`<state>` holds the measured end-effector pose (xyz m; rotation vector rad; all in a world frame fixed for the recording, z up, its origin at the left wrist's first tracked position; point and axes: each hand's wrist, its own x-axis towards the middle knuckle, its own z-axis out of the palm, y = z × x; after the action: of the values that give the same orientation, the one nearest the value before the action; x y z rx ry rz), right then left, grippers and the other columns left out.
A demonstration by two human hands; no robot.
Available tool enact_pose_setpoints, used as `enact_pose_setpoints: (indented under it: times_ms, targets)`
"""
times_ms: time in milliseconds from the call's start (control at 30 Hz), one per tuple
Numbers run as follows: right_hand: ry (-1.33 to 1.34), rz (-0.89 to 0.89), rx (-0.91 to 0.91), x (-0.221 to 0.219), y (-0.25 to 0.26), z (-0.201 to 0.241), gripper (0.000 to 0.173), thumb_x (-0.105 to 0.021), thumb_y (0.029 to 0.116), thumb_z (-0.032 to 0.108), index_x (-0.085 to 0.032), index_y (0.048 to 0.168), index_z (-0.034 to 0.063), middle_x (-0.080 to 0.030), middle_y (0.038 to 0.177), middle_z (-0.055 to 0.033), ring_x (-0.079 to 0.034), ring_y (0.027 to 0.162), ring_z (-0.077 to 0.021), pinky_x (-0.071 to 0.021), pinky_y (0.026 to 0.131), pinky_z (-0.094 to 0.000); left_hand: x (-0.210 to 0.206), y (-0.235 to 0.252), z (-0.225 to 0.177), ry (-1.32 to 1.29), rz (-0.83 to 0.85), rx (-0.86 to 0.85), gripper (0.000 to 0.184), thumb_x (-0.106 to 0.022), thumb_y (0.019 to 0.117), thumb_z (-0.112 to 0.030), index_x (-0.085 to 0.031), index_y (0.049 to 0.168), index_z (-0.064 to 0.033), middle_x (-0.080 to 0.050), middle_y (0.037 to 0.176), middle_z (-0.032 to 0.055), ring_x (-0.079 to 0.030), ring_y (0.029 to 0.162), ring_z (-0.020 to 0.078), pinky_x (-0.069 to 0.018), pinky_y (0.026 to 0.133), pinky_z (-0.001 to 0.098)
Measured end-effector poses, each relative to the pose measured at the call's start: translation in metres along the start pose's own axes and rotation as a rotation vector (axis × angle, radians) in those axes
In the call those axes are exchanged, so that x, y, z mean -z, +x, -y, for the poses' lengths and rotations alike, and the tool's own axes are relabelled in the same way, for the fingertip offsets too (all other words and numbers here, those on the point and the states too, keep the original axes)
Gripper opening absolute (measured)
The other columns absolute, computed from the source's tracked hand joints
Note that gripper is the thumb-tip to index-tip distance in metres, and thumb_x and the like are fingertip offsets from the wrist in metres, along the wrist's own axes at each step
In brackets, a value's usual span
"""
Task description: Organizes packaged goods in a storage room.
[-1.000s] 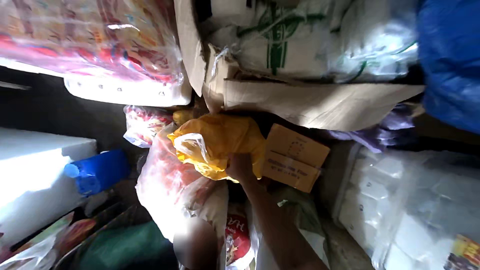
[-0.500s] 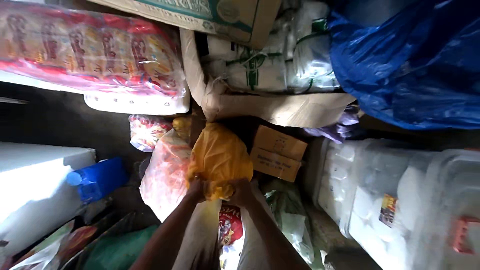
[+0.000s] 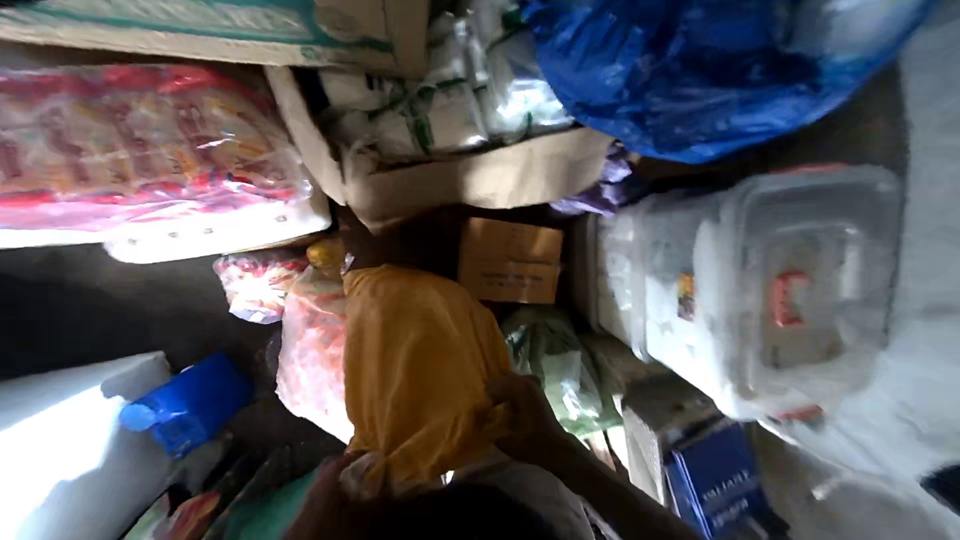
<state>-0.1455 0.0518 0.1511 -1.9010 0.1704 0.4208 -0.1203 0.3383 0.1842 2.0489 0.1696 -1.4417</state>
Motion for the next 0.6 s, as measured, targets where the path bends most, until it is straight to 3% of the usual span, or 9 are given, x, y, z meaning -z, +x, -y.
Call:
enact_pose_setpoints:
  times_ms: [67,133,167,200,233,267,367,467,600]
  targets:
    - [-0.002,-0.080,0.068,0.011,-0.010,0.029,0.021,-0.081,0.0643,0.010,-0.066,0.074,-0.0005,-0.067,0.069,-0.0127,-0.068,0.065,-0.0216,-0.0542,0.059,-0.0390,0.008,-0.009,-0.006,-0.012,-0.011,-0.112,0.023,-0.059,0.0938,-0.003,-0.067,0.104,0.0167,-0.070,0.094,0.0213,-0.066,0.087,0.0177,-0.0538,0.084,0.0337]
    - [0.016,-0.147,0.103,0.018,-0.021,0.046,0.022,-0.080,0.0630,0.010,-0.064,0.071,-0.0023,-0.065,0.066,-0.0140,-0.066,0.062,-0.0226,-0.0515,0.056,-0.0381,0.012,-0.012,-0.039,0.073,0.040,-0.087,0.024,-0.055,0.0974,-0.002,-0.065,0.103,0.0190,-0.069,0.094,0.0235,-0.065,0.087,0.0178,-0.0514,0.086,0.0303]
    - [0.003,-0.178,0.110,0.022,-0.028,0.046,0.023,-0.080,0.0628,0.012,-0.063,0.070,-0.0023,-0.065,0.065,-0.0139,-0.066,0.061,-0.0229,-0.0508,0.055,-0.0383,0.013,-0.014,-0.063,0.181,0.102,-0.076,0.026,-0.053,0.0999,-0.001,-0.063,0.111,0.0209,-0.068,0.104,0.0308,-0.066,0.098,0.0294,-0.0502,0.094,0.0382]
    - [-0.017,-0.206,0.094,0.026,-0.038,0.043,0.025,-0.080,0.0640,0.016,-0.064,0.071,-0.0016,-0.065,0.066,-0.0132,-0.066,0.062,-0.0227,-0.0516,0.056,-0.0390,0.009,-0.016,-0.076,0.323,0.121,-0.203,0.027,-0.059,0.0944,-0.001,-0.065,0.110,0.0210,-0.070,0.103,0.0344,-0.070,0.098,0.0413,-0.0529,0.094,0.0483]
    - [-0.032,-0.235,0.062,0.031,-0.048,0.041,0.026,-0.080,0.0643,0.017,-0.064,0.072,-0.0024,-0.066,0.067,-0.0141,-0.066,0.063,-0.0243,-0.0515,0.056,-0.0414,0.003,-0.014,-0.084,0.401,0.161,-0.278,0.031,-0.063,0.0912,-0.004,-0.066,0.111,0.0197,-0.070,0.103,0.0344,-0.070,0.099,0.0450,-0.0529,0.093,0.0516]
    - [-0.050,-0.267,0.012,0.037,-0.059,0.038,0.027,-0.079,0.0646,0.017,-0.065,0.074,-0.0033,-0.066,0.069,-0.0145,-0.066,0.064,-0.0249,-0.0517,0.058,-0.0431,0.000,-0.011,-0.094,0.423,0.273,-0.240,0.036,-0.066,0.0945,-0.010,-0.064,0.119,0.0171,-0.068,0.114,0.0330,-0.066,0.110,0.0444,-0.0484,0.102,0.0514]
    - [-0.141,-0.423,-0.134,0.051,-0.093,0.029,0.025,-0.076,0.0637,0.016,-0.069,0.078,-0.0041,-0.069,0.071,-0.0107,-0.067,0.065,-0.0124,-0.0554,0.061,-0.0303,-0.014,0.006,-0.116,0.386,0.505,-0.420,0.036,-0.070,0.0940,-0.015,-0.067,0.117,0.0134,-0.069,0.114,0.0298,-0.066,0.110,0.0401,-0.0485,0.102,0.0488]
    - [-0.133,-0.616,-0.213,0.062,-0.128,0.017,0.029,-0.075,0.0706,0.019,-0.071,0.086,-0.0056,-0.071,0.078,-0.0008,-0.064,0.074,0.0085,-0.0535,0.072,-0.0119,-0.059,0.046,-0.104,0.407,0.713,-0.753,0.028,-0.069,0.0927,-0.015,-0.070,0.105,0.0097,-0.069,0.109,0.0292,-0.064,0.110,0.0461,-0.0468,0.100,0.0593]
    - [-0.133,-0.837,-0.272,0.077,-0.152,0.005,0.015,-0.067,0.0750,0.007,-0.066,0.085,-0.0042,-0.066,0.077,0.0120,-0.059,0.074,0.0170,-0.0518,0.071,-0.0066,-0.100,0.072,-0.143,0.445,0.839,-0.811,0.023,-0.072,0.0867,-0.008,-0.070,0.096,0.0124,-0.068,0.105,0.0322,-0.063,0.106,0.0502,-0.0458,0.092,0.0656]
